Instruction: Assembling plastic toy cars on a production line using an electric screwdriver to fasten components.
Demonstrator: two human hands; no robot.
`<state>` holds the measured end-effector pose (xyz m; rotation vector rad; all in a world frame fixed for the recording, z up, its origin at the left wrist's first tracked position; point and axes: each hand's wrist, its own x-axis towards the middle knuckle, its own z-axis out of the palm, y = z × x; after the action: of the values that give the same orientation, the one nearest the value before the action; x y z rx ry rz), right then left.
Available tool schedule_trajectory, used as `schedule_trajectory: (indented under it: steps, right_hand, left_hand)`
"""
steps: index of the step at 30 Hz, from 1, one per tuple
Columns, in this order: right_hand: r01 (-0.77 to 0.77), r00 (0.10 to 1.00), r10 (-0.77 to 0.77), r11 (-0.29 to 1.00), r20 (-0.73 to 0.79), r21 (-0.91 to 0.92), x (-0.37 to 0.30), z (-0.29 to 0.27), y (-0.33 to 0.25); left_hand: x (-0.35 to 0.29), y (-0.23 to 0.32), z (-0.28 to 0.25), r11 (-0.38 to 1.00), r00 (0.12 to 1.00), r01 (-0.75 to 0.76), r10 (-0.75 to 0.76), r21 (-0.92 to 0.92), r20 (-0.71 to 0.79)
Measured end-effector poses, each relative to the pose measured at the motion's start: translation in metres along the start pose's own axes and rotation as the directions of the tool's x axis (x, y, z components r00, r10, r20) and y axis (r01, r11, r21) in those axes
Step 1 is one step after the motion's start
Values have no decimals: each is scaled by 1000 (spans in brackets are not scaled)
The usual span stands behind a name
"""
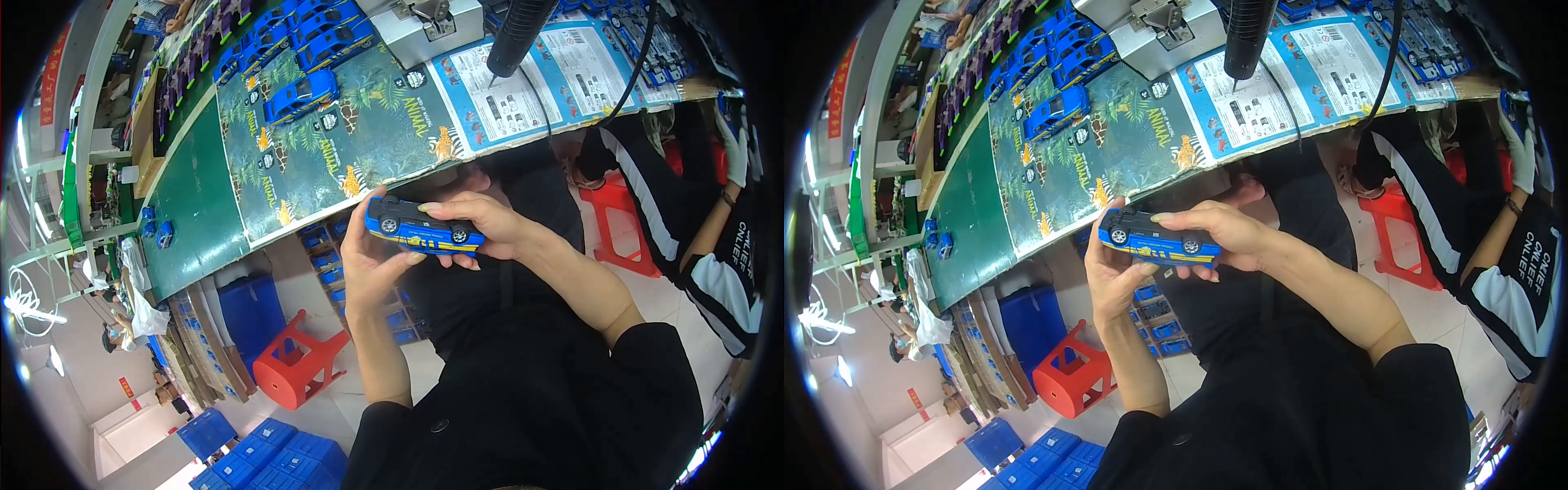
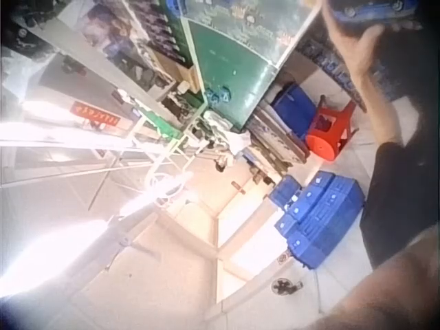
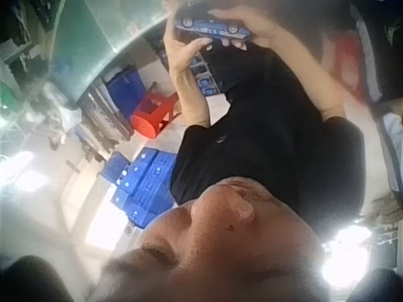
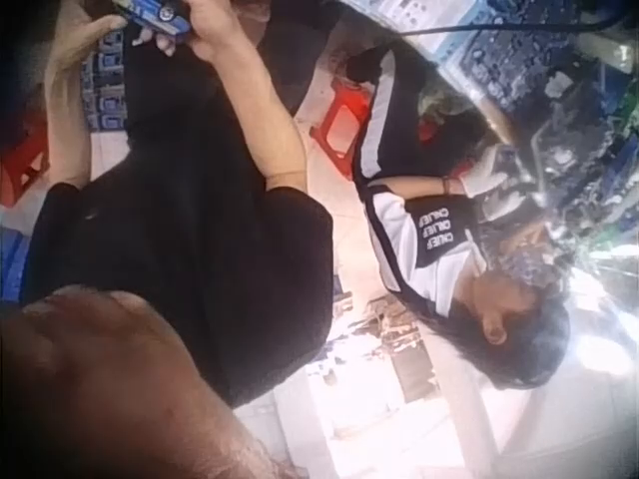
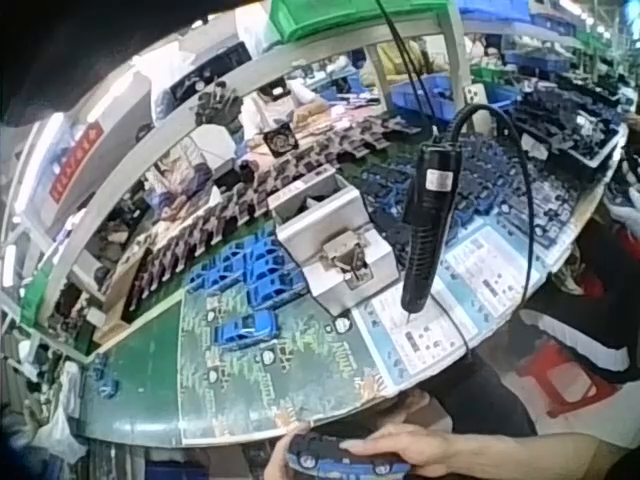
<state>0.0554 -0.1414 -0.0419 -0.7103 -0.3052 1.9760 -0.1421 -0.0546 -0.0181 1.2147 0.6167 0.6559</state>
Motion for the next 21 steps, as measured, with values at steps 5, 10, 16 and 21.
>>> schedule_trajectory:
  steps: [5,10,16,21]
  right_hand:
    - [2,1000,-4,995,19,100,0,0,0]
    - [69,996,-65,995,-57,70,2,0,4]
    - [330,856,-505,694,-106,-640,-6,27,-4]
    - [372,767,-642,442,2,-816,-7,25,0]
  left_hand:
    - [3,-2,2,1000,1000,-7,7,11,-5]
    - [3,-2,3,999,1000,-24,24,28,0]
    - [-8,0,0,999,999,17,-18,-33,-38]
    - [-6,12,1,1000,991,3,-3,-4,-130]
